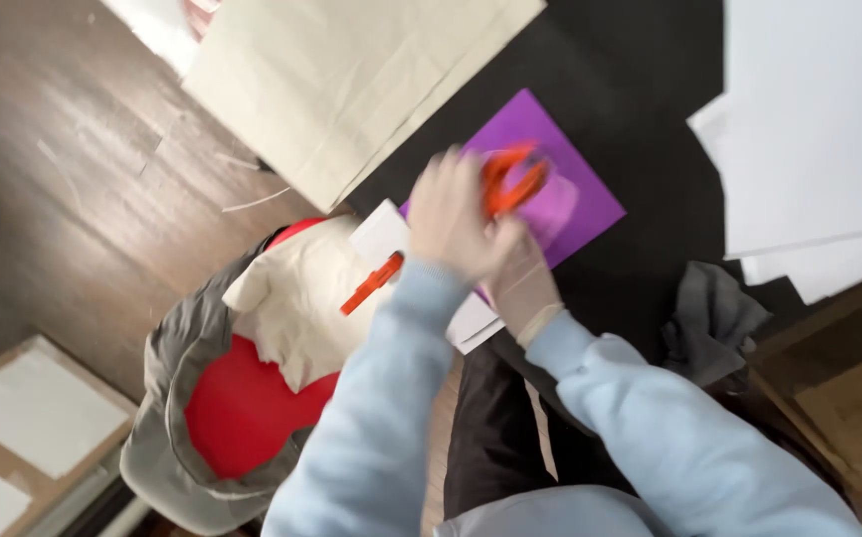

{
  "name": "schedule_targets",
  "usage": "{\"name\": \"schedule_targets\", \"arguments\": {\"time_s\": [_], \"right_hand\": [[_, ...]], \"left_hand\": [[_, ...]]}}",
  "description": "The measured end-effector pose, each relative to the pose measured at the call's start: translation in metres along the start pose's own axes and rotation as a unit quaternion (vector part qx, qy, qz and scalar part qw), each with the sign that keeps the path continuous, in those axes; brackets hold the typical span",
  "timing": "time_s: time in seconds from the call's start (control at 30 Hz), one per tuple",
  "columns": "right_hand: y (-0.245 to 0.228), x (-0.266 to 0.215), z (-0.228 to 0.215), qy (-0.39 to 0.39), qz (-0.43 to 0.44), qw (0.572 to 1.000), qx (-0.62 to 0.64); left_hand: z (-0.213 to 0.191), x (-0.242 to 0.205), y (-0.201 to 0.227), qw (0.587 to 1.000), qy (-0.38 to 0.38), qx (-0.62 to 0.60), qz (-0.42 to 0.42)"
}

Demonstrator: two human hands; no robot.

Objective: The recorder is aligning and cleaning art prints on a backing board using clamps and a cloth.

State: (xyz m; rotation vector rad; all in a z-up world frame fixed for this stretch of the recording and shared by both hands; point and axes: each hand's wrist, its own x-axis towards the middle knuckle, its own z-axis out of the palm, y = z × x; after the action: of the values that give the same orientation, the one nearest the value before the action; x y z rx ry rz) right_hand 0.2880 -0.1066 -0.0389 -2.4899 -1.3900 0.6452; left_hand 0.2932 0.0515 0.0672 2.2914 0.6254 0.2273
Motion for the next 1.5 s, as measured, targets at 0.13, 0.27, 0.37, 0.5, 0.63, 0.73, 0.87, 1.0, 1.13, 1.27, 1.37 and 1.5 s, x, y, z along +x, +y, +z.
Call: {"name": "schedule_targets", "arguments": {"time_s": [0.13, 0.27, 0.37, 0.5, 0.63, 0.73, 0.87, 1.0, 1.13, 1.27, 1.37, 1.5], "right_hand": [[0.006, -0.008, 0.001, 0.027, 0.027, 0.996, 0.082], [0.022, -0.009, -0.004, -0.049, -0.004, 0.998, -0.044], [0.015, -0.015, -0.003, -0.145, -0.035, 0.979, -0.142], [-0.004, 0.000, -0.013, -0.218, -0.088, 0.943, -0.236], [-0.010, 0.007, -0.031, -0.108, -0.072, 0.978, -0.163], [-0.010, 0.005, -0.036, -0.066, -0.062, 0.986, -0.140], [-0.014, 0.009, -0.042, -0.053, -0.056, 0.987, -0.138], [-0.017, 0.009, -0.046, -0.055, -0.057, 0.989, -0.123], [-0.016, 0.009, -0.045, -0.052, -0.058, 0.989, -0.128], [-0.015, 0.009, -0.044, -0.047, -0.060, 0.989, -0.125], [-0.015, 0.007, -0.047, -0.062, -0.060, 0.988, -0.131], [-0.013, 0.014, -0.049, -0.069, -0.036, 0.990, -0.121]], "left_hand": [[0.104, 0.100, 0.015, 0.989, -0.028, 0.062, 0.131], [0.175, 0.144, 0.026, 0.944, -0.106, 0.280, 0.137], [0.172, 0.137, 0.021, 0.956, 0.041, 0.251, 0.143], [0.048, 0.045, 0.004, 0.996, -0.005, 0.058, 0.070], [-0.055, -0.069, -0.078, 0.994, 0.013, 0.068, -0.085], [-0.080, -0.116, -0.121, 0.950, -0.119, 0.121, -0.263], [-0.053, -0.133, -0.165, 0.953, -0.224, 0.016, -0.203], [-0.032, -0.124, -0.172, 0.891, -0.323, 0.083, -0.307], [-0.021, -0.137, -0.185, 0.898, -0.283, 0.116, -0.315], [-0.030, -0.173, -0.211, 0.915, -0.216, 0.148, -0.306], [-0.074, -0.192, -0.213, 0.903, -0.160, 0.130, -0.377], [-0.089, -0.089, -0.155, 0.966, -0.054, 0.127, -0.219]]}}
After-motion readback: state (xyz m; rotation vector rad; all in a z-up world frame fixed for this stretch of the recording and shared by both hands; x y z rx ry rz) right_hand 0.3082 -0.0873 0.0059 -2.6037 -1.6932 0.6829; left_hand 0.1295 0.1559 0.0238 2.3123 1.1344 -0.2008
